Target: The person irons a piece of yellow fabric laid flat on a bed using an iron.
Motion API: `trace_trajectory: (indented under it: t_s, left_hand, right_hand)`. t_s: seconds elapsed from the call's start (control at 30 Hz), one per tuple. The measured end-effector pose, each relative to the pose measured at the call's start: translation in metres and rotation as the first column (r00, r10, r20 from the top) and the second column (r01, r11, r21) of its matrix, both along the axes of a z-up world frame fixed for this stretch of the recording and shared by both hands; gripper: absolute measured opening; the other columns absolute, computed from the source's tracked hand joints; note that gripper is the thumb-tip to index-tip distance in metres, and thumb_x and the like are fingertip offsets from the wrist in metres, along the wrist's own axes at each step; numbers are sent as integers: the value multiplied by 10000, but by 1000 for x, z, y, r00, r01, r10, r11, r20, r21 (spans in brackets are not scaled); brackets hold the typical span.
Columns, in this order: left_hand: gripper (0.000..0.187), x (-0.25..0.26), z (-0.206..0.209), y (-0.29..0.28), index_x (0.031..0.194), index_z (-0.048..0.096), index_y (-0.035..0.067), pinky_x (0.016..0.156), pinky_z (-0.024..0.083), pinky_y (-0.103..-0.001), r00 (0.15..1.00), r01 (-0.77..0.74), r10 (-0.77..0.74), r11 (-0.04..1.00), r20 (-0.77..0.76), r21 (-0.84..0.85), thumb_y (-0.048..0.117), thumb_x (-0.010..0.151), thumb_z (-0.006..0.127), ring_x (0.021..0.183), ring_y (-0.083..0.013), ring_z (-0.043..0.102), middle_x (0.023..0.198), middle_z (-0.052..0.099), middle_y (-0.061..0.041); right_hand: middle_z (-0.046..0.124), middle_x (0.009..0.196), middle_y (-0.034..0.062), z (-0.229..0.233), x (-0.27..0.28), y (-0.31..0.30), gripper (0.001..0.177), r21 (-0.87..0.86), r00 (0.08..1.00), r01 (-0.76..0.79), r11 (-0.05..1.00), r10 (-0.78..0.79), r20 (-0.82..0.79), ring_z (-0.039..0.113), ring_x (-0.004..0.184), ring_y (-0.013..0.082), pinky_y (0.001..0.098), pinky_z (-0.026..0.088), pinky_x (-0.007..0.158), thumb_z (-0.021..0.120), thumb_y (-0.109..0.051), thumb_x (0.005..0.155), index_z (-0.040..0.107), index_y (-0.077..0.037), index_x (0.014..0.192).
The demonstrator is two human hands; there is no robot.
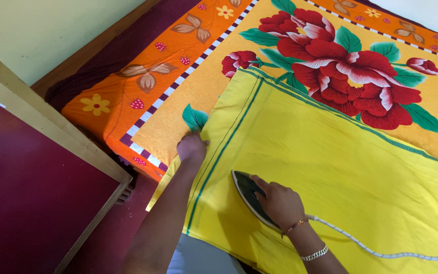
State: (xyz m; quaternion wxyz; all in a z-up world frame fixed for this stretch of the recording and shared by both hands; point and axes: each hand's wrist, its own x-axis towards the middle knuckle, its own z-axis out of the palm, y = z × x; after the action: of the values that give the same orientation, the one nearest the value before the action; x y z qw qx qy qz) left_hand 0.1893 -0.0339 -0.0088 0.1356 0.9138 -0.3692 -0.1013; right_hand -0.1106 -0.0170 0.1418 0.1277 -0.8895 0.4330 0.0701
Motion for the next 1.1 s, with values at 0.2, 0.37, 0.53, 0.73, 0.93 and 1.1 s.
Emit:
trace_trajectory:
  t_s: [0.2,0.37,0.53,0.73,0.93,1.1]
  left_hand:
    - [386,-4,-24,-8,1126,650,97,876,546,-467,998,38,-36,999,52,-37,429,935,699,1065,-303,694,1132,713,-105]
    - [408,3,-22,-12,1238,563,86,850,551,-505,998,27,-29,999,-63,-32,392,981,645,1024,-352,709,1047,732,-165]
    - [374,6,-26,-12,1223,538,78,856,543,-510,998,51,-55,994,-34,-95,362,997,627,970,-369,719,967,739,-179]
    - [378,2,-30,-3,1172,544,89,865,526,-489,979,42,-26,996,201,-75,425,1005,587,914,-317,727,955,753,-134]
    - [273,13,-29,9,1161,571,111,872,505,-466,958,-45,81,990,276,-137,330,998,570,1004,-295,693,1032,722,-84]
    - [302,10,-11,27,1244,597,114,937,441,-469,892,-88,137,987,430,-131,162,951,539,1104,-279,602,1157,658,-85]
  right_hand:
    - [723,874,115,-3,1,6,463,-26,993,120,992,-120,-15,734,796,365,500,600,706,588,-418,947,527,-417,1407]
    - [742,911,134,2,12,-20,492,-18,972,231,973,-232,-37,736,854,370,505,597,733,583,-402,960,506,-422,1446]
    - [742,928,130,-3,22,-37,509,-39,978,197,980,-199,-57,738,867,362,492,604,734,587,-400,962,490,-398,1462]
    - [735,930,131,-1,18,-24,488,25,1000,29,999,-29,10,724,846,366,497,580,747,636,-395,935,541,-399,1414]
    - [737,907,91,-6,18,18,449,-34,992,-49,998,52,111,727,793,343,491,594,695,622,-398,923,568,-377,1369]
    - [730,923,124,-1,24,12,444,-13,994,109,994,-109,-3,736,834,367,503,599,725,571,-386,972,531,-411,1414]
